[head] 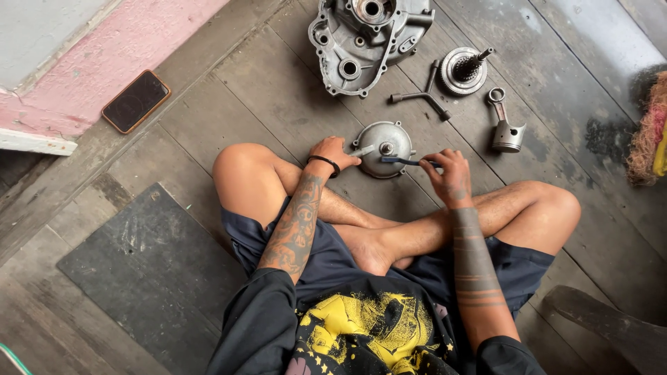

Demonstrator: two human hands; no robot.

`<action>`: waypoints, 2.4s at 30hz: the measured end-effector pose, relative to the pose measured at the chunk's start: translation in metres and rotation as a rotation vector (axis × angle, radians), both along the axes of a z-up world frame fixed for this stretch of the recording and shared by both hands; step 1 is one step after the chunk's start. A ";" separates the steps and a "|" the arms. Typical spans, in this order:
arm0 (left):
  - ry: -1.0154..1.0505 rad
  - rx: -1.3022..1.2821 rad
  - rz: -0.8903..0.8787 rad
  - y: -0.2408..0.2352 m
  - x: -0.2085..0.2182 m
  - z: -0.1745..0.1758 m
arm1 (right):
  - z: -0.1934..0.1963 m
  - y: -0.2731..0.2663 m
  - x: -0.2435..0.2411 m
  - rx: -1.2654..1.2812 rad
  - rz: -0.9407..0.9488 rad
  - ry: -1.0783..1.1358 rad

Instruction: A person is sitting on a wooden floor, using a small screwdriver to scrape and clean the interior of a circular motorcycle engine component.

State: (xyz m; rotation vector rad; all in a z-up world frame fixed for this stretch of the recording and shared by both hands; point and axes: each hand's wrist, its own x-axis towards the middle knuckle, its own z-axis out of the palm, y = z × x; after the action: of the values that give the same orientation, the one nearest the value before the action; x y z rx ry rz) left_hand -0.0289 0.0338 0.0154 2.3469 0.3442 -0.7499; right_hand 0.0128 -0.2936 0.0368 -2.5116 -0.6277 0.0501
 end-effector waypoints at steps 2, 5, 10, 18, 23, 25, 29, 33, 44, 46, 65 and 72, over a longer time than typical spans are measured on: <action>0.001 -0.006 0.001 -0.002 0.001 0.002 | 0.006 -0.001 -0.001 -0.003 -0.036 -0.007; 0.009 -0.004 0.014 0.000 0.000 0.003 | 0.007 -0.012 0.005 0.000 -0.131 -0.007; 0.030 -0.009 0.002 0.000 0.002 0.004 | 0.014 -0.012 0.001 0.041 -0.231 0.019; 0.018 -0.004 0.009 -0.001 0.000 0.005 | 0.023 0.015 -0.007 -0.086 -0.363 0.344; 0.017 -0.012 0.019 -0.001 0.001 0.006 | 0.021 0.001 0.002 -0.050 -0.414 0.379; 0.031 -0.022 0.023 -0.001 0.000 0.007 | 0.017 -0.007 0.004 -0.060 -0.450 0.378; 0.026 -0.017 0.017 -0.001 0.000 0.011 | 0.013 -0.022 0.006 0.004 -0.393 0.449; 0.030 -0.002 0.012 -0.001 0.002 0.000 | 0.027 -0.006 -0.001 0.018 -0.328 0.375; 0.050 -0.030 0.017 -0.002 0.003 0.016 | 0.033 -0.001 -0.009 0.092 -0.207 0.291; 0.055 -0.037 0.027 -0.002 0.002 0.016 | 0.024 -0.010 -0.004 0.108 -0.193 0.280; 0.063 -0.018 0.022 -0.002 -0.001 0.020 | 0.018 -0.007 0.005 0.046 -0.106 0.071; 0.048 -0.031 0.048 -0.005 -0.001 0.025 | 0.001 -0.022 0.011 0.055 -0.167 0.065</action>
State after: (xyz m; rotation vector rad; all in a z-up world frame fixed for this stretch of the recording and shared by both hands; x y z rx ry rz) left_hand -0.0303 0.0291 0.0407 2.2862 0.4051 -0.7839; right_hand 0.0236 -0.3158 0.0376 -2.4886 -0.3867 0.0524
